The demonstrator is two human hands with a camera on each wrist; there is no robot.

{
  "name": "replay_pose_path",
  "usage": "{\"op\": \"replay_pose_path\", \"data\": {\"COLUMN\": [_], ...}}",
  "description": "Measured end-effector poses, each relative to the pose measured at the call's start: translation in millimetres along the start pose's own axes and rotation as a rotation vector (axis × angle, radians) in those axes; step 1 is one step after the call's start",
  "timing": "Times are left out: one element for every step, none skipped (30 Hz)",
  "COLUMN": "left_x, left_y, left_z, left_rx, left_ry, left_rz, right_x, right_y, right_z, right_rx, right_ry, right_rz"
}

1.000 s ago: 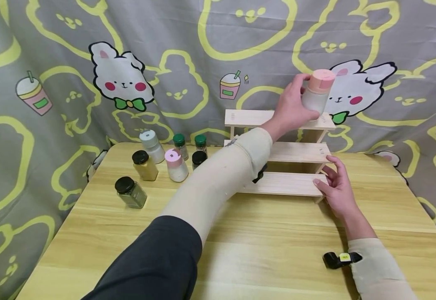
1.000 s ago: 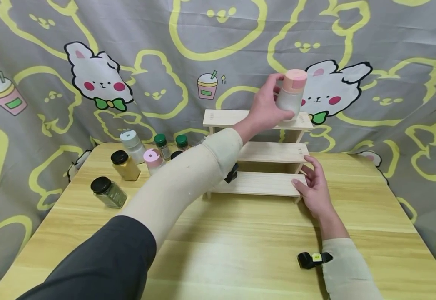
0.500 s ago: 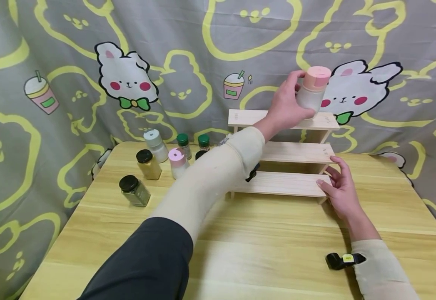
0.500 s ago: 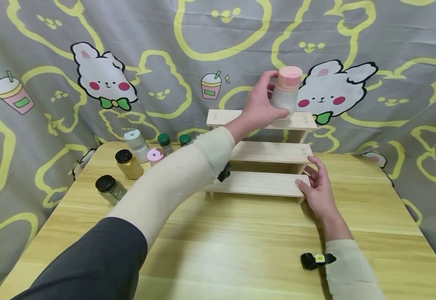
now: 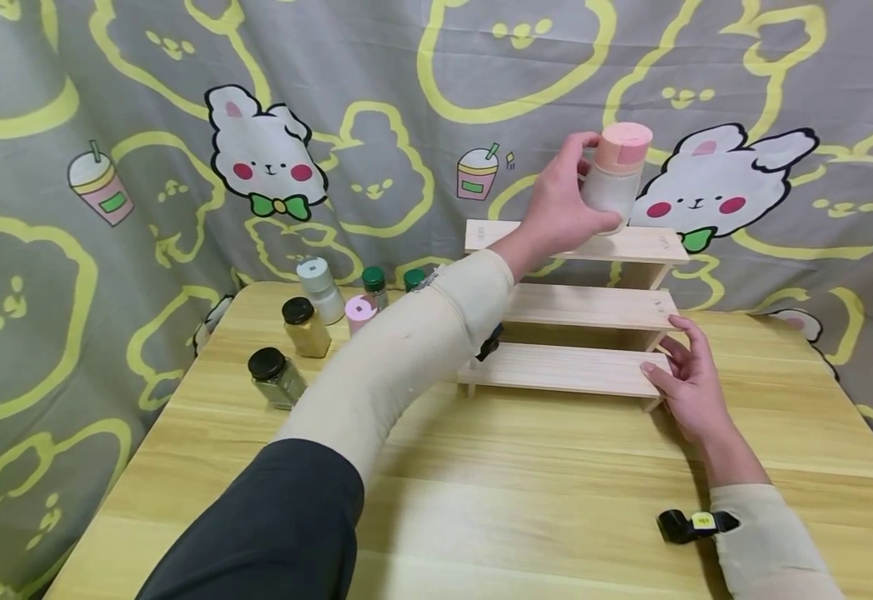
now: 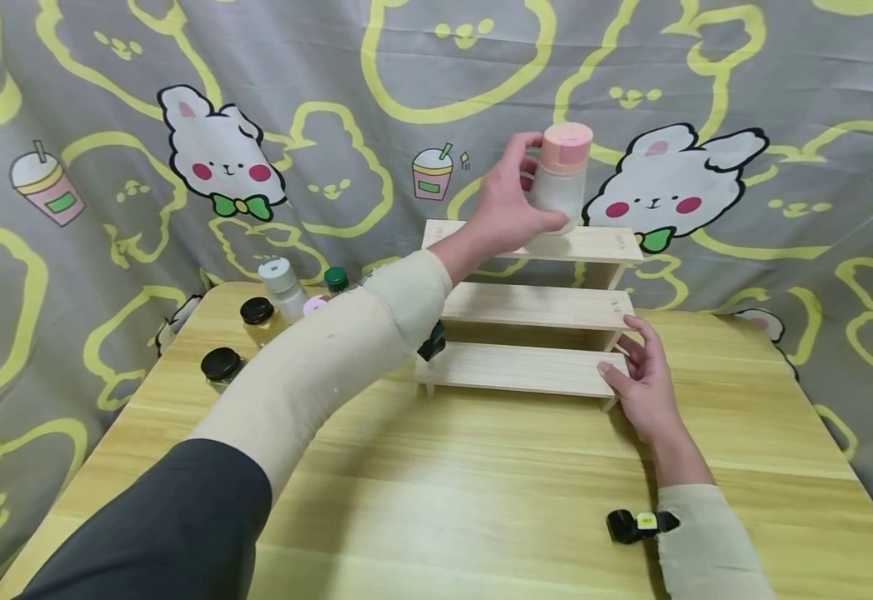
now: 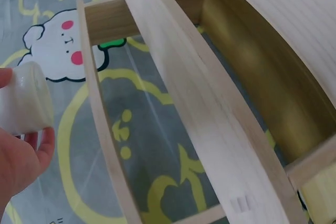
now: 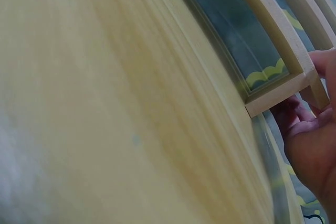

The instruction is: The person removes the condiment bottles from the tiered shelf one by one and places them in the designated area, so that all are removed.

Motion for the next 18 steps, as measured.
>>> {"op": "replay_pose_path", "data": {"left_x": [0.3, 0.6, 1.1, 1.5, 2.0, 2.6, 3.1, 3.8, 4.6, 5.4, 6.3, 7.4, 8.6, 10.1, 11.7, 13.4, 15.1, 16.7], "left_y": [1.6, 3.4, 5.4, 7.3, 9.5, 11.6, 13.6, 15.6, 17.7, 19.9, 22.1, 24.5, 27.2, 30.2, 33.6, 37.0, 40.5, 43.9], "left_z": [-0.8, -1.6, -2.2, -3.3, -4.3, -5.2, -6.1, -6.9, -7.6, -8.6, -9.4, -10.0, -10.8, -11.3, -11.9, -12.3, -12.4, -12.5], "left_rx": [-0.001, 0.000, 0.002, 0.005, 0.004, 0.005, 0.007, 0.008, 0.009, 0.008, 0.010, 0.010, 0.010, 0.007, 0.009, 0.015, 0.016, 0.014], "left_ry": [-0.003, -0.003, 0.000, 0.002, 0.003, 0.002, 0.004, 0.002, 0.002, 0.002, 0.001, -0.003, -0.006, -0.013, -0.014, -0.019, -0.021, -0.022], "left_rz": [0.002, 0.004, 0.005, 0.005, 0.004, 0.003, 0.003, 0.001, 0.001, 0.000, 0.002, 0.001, -0.001, -0.005, -0.006, -0.010, -0.014, -0.021], "right_x": [0.1, 0.2, 0.3, 0.3, 0.4, 0.5, 0.5, 0.6, 0.7, 0.8, 0.9, 1.1, 1.1, 1.2, 1.3, 1.5, 1.8, 2.1], "right_y": [0.0, -0.1, -0.2, -0.2, -0.3, -0.4, -0.4, -0.4, -0.4, -0.5, -0.6, -0.8, -1.1, -1.4, -1.7, -2.0, -2.2, -2.4], "right_z": [-0.2, -0.4, -0.6, -0.4, -0.1, 0.2, 0.4, 0.7, 1.0, 1.3, 1.7, 2.1, 2.5, 2.8, 3.2, 3.5, 3.9, 4.2], "right_rx": [-0.003, -0.004, -0.009, -0.012, -0.017, -0.024, -0.029, -0.032, -0.036, -0.039, -0.043, -0.046, -0.047, -0.045, -0.046, -0.045, -0.042, -0.038], "right_ry": [0.000, 0.001, 0.001, 0.002, 0.002, 0.002, 0.001, 0.001, 0.001, 0.001, 0.001, 0.000, -0.001, -0.003, -0.004, -0.006, -0.008, -0.010], "right_rz": [-0.001, 0.000, 0.001, 0.003, 0.006, 0.008, 0.009, 0.010, 0.010, 0.009, 0.009, 0.009, 0.009, 0.009, 0.010, 0.011, 0.011, 0.010]}}
Point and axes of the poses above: each hand's wrist, its own x-axis away from the middle knuckle, its own y-axis out of the back of the hand, z = x × y, the point moved 2 cm from there along -x, towards the middle knuckle, and after that the axes turned 8 degrees about x, right-handed, at the moved point
